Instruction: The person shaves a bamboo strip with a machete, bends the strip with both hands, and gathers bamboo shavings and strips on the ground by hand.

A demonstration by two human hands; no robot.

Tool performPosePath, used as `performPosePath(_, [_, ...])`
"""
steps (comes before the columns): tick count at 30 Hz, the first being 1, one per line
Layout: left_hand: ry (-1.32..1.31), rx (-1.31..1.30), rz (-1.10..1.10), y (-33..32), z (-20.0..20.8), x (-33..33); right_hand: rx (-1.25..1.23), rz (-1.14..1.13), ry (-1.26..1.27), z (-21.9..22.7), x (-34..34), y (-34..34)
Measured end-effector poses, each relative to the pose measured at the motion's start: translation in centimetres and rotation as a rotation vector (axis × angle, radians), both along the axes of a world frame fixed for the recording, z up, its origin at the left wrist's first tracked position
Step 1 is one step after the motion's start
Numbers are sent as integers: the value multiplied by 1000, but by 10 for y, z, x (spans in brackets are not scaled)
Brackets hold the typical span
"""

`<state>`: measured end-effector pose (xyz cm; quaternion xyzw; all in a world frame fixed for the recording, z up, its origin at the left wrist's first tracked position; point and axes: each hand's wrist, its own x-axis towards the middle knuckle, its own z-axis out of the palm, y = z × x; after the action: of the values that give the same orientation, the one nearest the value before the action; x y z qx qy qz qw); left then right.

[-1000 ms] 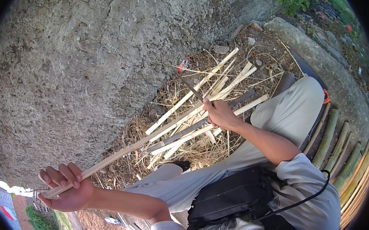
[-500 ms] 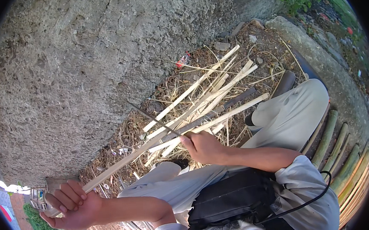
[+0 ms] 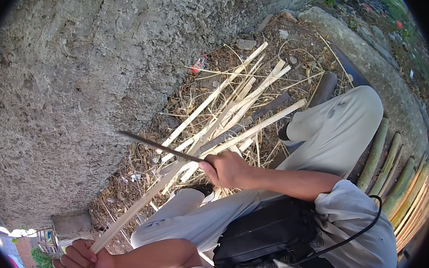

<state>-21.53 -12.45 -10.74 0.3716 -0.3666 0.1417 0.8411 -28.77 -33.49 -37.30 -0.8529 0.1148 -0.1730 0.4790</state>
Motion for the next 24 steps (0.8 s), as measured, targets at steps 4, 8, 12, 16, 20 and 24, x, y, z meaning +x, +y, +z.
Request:
performPosePath(4, [48,-16,165,-4,0,3,125,-140,203,-38,22,-28])
performPosePath(8, [39,-46,129,2,2,11,-22,-39,-90,-14,5,0])
performPosePath(12, [87,-7,31,14,2,23,306,-87,322,-49,17,-47])
performPosePath(16, [116,-71,258,3,1,35,138,-85,152,-43,29,-18])
performPosePath(20, [135,-64,250,4,3,43,36,-66,48,-46,21,-10])
performPosePath(24, [199,-87,406,-4,14,55,18,-148,413,-70,35,-71])
